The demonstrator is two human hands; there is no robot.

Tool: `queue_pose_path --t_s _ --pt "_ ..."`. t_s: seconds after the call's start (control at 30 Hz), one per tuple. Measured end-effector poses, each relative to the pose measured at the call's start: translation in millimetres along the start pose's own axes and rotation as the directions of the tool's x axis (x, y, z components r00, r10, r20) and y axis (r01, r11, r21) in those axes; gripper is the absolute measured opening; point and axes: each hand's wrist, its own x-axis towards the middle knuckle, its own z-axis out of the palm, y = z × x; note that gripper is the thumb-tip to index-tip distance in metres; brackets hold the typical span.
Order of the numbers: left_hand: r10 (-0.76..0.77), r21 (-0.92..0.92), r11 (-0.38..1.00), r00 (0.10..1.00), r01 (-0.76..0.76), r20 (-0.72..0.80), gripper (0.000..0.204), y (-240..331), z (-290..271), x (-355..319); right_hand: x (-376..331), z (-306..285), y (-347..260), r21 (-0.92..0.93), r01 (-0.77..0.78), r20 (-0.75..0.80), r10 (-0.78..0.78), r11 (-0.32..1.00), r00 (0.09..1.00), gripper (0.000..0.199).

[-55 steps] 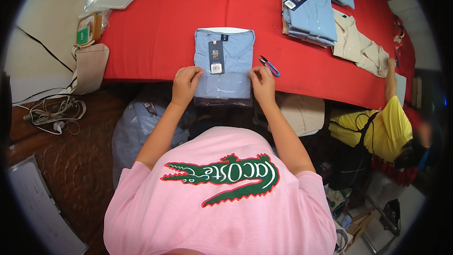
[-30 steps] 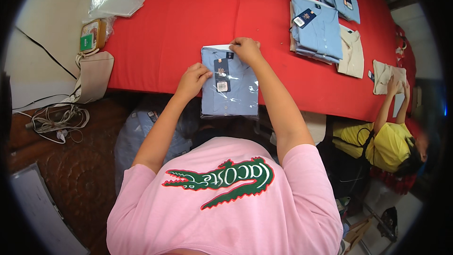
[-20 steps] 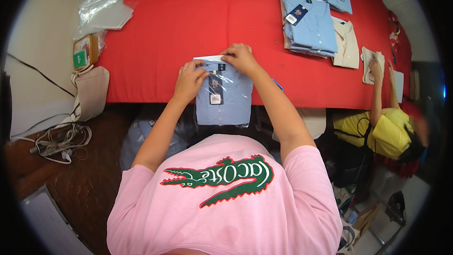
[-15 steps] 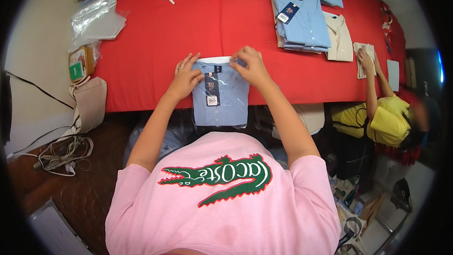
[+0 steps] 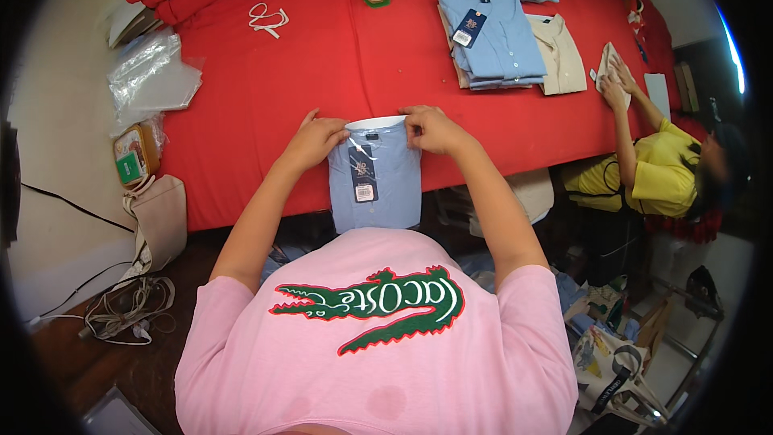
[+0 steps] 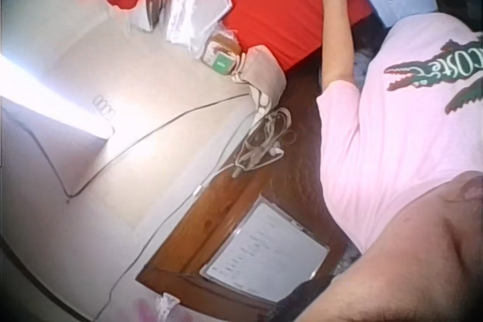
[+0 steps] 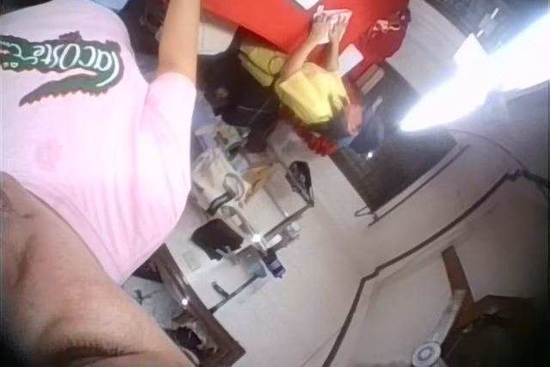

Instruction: The person places folded blue shirts into plastic bags and seals them.

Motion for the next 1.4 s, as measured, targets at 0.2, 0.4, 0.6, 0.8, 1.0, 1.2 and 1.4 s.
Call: queue_pose_path --t_s 0.2,0.4,0.6,0.8,1.0,1.2,1.4 --pt "-0.158 -0.125 0.982 0.978 0.141 -0.138 0.033 -7.8 2.3 18.5 18.1 1.9 12.6 0.357 -0.273 0.058 0.271 0.893 0.961 0.010" --pt "-0.348 -0.380 0.884 0.926 0.272 -0.148 0.037 -10.1 -10.9 5.7 26.2 -3.6 -38.6 0.316 -0.186 -0.159 0.245 0.930 0.956 0.013" --pt "-0.091 -0.358 0.933 0.947 -0.027 -0.308 0.029 4.7 -69.8 -27.7 28.8 -46.3 -79.0 0.165 0.122 -0.272 -0.074 0.979 0.959 0.013" --pt "0.122 -0.029 0.988 0.897 -0.149 -0.425 0.017 87.9 -172.8 -82.2 11.9 -107.6 -170.5 0.167 0.210 -0.311 -0.151 0.963 0.938 0.010" --pt "0.459 0.466 0.864 0.678 -0.191 -0.573 0.011 121.9 -239.2 -122.7 7.2 -151.5 -251.5 -0.265 0.474 -0.410 -0.543 0.840 0.733 0.015" --pt "0.502 0.518 0.840 0.587 -0.158 -0.635 0.011 130.2 -265.7 -149.1 11.8 -150.6 -291.3 -0.287 0.540 -0.476 -0.607 0.791 0.636 0.014" --pt "0.493 0.540 0.821 0.709 -0.187 -0.504 0.016 138.9 -310.1 -153.0 -12.1 -104.1 -291.4 0.368 0.378 -0.324 -0.264 0.850 0.909 0.010"
